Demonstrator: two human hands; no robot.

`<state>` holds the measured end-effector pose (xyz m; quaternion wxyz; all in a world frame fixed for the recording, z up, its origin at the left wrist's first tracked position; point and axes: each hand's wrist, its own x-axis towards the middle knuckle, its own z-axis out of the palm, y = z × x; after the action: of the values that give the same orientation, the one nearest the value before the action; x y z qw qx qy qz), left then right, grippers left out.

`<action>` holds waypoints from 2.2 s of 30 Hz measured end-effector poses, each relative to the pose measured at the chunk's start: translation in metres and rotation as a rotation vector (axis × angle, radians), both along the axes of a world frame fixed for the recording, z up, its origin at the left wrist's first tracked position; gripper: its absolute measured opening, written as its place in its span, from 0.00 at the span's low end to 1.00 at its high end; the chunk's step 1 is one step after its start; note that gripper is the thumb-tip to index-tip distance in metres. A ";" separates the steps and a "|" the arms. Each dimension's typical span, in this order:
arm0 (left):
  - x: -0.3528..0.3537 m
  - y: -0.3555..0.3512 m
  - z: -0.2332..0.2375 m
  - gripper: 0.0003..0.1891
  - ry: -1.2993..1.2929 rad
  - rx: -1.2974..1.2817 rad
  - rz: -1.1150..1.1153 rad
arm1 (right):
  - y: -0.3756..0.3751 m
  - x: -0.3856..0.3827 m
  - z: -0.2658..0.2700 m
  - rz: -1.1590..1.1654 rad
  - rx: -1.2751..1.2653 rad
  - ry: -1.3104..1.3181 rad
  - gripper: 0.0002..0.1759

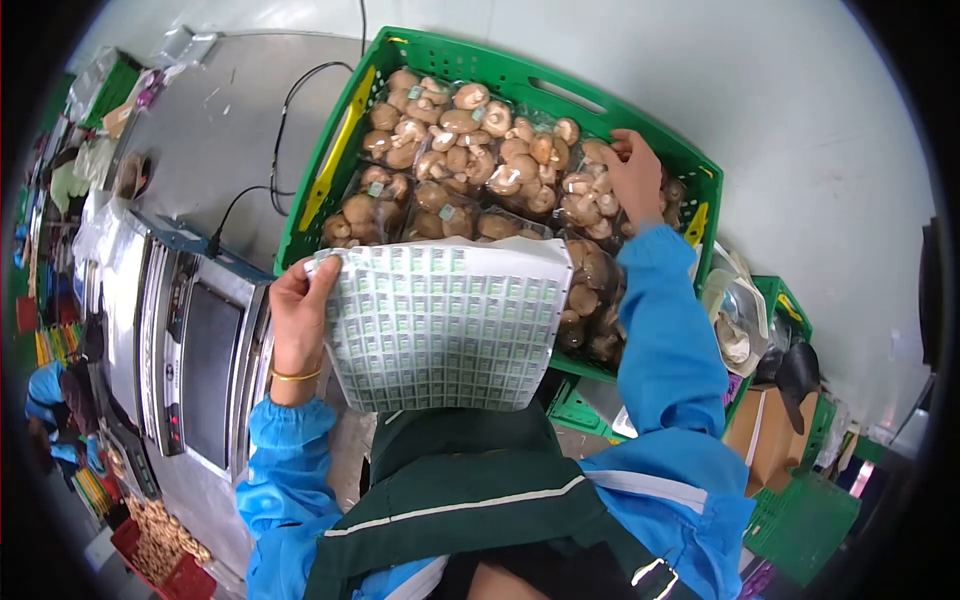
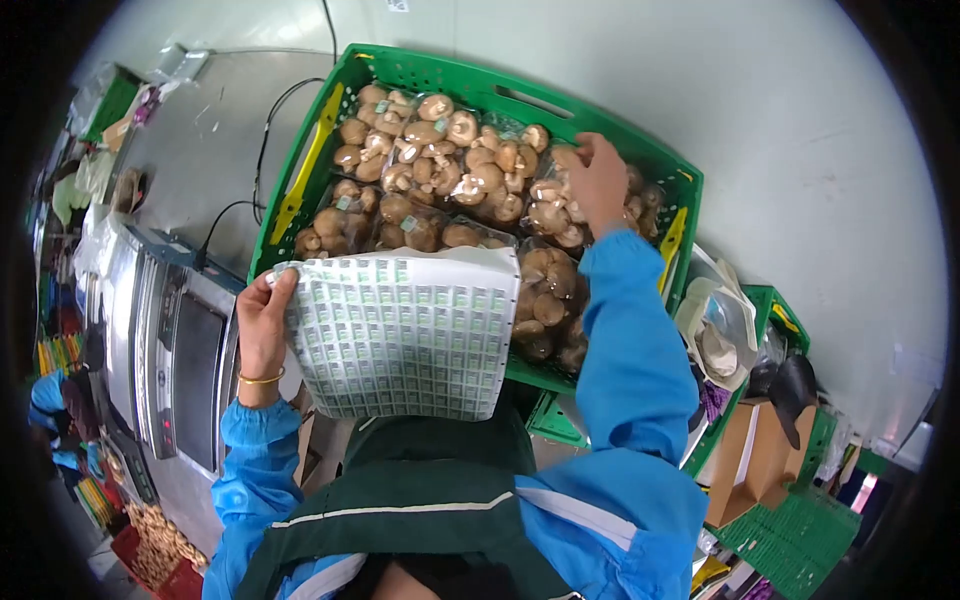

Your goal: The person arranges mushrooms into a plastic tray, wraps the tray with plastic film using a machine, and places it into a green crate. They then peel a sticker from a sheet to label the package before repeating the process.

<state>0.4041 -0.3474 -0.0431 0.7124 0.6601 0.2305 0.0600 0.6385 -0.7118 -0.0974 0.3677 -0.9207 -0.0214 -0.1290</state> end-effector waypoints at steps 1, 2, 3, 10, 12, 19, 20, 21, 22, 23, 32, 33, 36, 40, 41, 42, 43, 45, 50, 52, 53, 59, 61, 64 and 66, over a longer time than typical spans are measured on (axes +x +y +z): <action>0.003 -0.005 0.002 0.07 0.009 0.021 0.014 | 0.018 -0.015 0.017 0.165 0.151 0.084 0.15; 0.004 -0.007 0.001 0.07 0.015 0.023 0.023 | 0.039 -0.035 0.036 0.324 0.301 0.170 0.14; 0.005 -0.009 -0.001 0.07 0.001 0.030 0.002 | 0.057 -0.057 0.067 0.498 0.256 0.272 0.13; 0.012 -0.018 -0.005 0.09 -0.010 0.053 -0.053 | 0.100 -0.128 0.078 0.883 -0.114 0.050 0.14; 0.012 -0.018 -0.005 0.07 0.011 0.002 -0.093 | 0.101 -0.133 0.070 0.794 -0.072 -0.099 0.12; 0.015 -0.024 -0.013 0.08 0.015 -0.020 -0.056 | 0.100 -0.143 0.056 0.710 -0.029 -0.174 0.09; 0.016 -0.025 -0.009 0.08 0.038 -0.048 -0.044 | 0.100 -0.143 0.055 0.724 -0.046 -0.229 0.08; 0.016 -0.026 -0.008 0.08 0.061 -0.076 -0.034 | 0.099 -0.144 0.055 0.737 -0.064 -0.282 0.07; 0.017 -0.024 -0.011 0.07 0.052 -0.094 -0.050 | 0.098 -0.145 0.053 0.720 -0.073 -0.278 0.07; 0.017 -0.024 -0.011 0.07 0.058 -0.099 -0.055 | 0.097 -0.146 0.052 0.734 -0.040 -0.249 0.08; -0.006 0.039 -0.010 0.11 0.085 0.070 0.143 | -0.012 -0.130 0.068 0.345 0.541 0.332 0.12; -0.010 0.046 -0.013 0.11 0.084 0.066 0.136 | -0.024 -0.128 0.057 0.338 0.537 0.330 0.12; -0.012 0.051 -0.018 0.12 0.072 0.043 0.158 | -0.038 -0.129 0.031 0.352 0.371 0.511 0.16; -0.007 0.036 -0.013 0.10 0.057 0.032 0.112 | -0.036 -0.123 -0.019 0.354 -0.006 0.295 0.15; -0.005 0.032 -0.011 0.09 0.053 0.027 0.079 | -0.038 -0.117 -0.021 0.290 -0.037 0.242 0.16; -0.004 0.028 -0.010 0.09 0.046 0.024 0.074 | -0.040 -0.113 -0.019 0.222 -0.070 0.188 0.16; -0.004 0.025 -0.010 0.09 0.033 0.005 0.074 | -0.042 -0.109 -0.012 0.159 0.063 0.260 0.15; -0.002 0.019 -0.010 0.08 0.032 0.005 0.081 | -0.059 -0.094 0.001 0.073 0.113 0.195 0.14; 0.004 0.005 -0.014 0.08 0.018 0.003 0.045 | -0.114 -0.039 -0.006 -0.177 -0.126 0.051 0.11; 0.008 -0.002 -0.015 0.08 0.007 -0.016 -0.015 | -0.120 -0.019 -0.019 -0.184 -0.191 0.087 0.11; 0.010 -0.007 -0.013 0.08 0.000 -0.011 -0.021 | -0.122 -0.009 -0.027 -0.190 -0.253 0.128 0.10; 0.017 -0.023 -0.007 0.07 0.043 0.036 -0.061 | -0.094 -0.003 -0.022 -0.188 -0.191 -0.022 0.13; 0.021 -0.029 -0.003 0.07 0.043 0.014 -0.067 | -0.044 -0.038 0.024 0.075 0.049 0.069 0.15; 0.027 -0.036 -0.005 0.08 0.038 0.023 -0.097 | 0.034 -0.104 0.096 0.452 0.199 0.384 0.15; 0.030 -0.043 -0.005 0.07 0.000 -0.003 -0.114 | 0.057 -0.128 0.090 0.683 0.097 0.197 0.15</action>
<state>0.4340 -0.3901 -0.0478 0.7157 0.6710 0.1926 0.0190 0.5102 -0.6548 -0.0071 0.4332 -0.8499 -0.2862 0.0901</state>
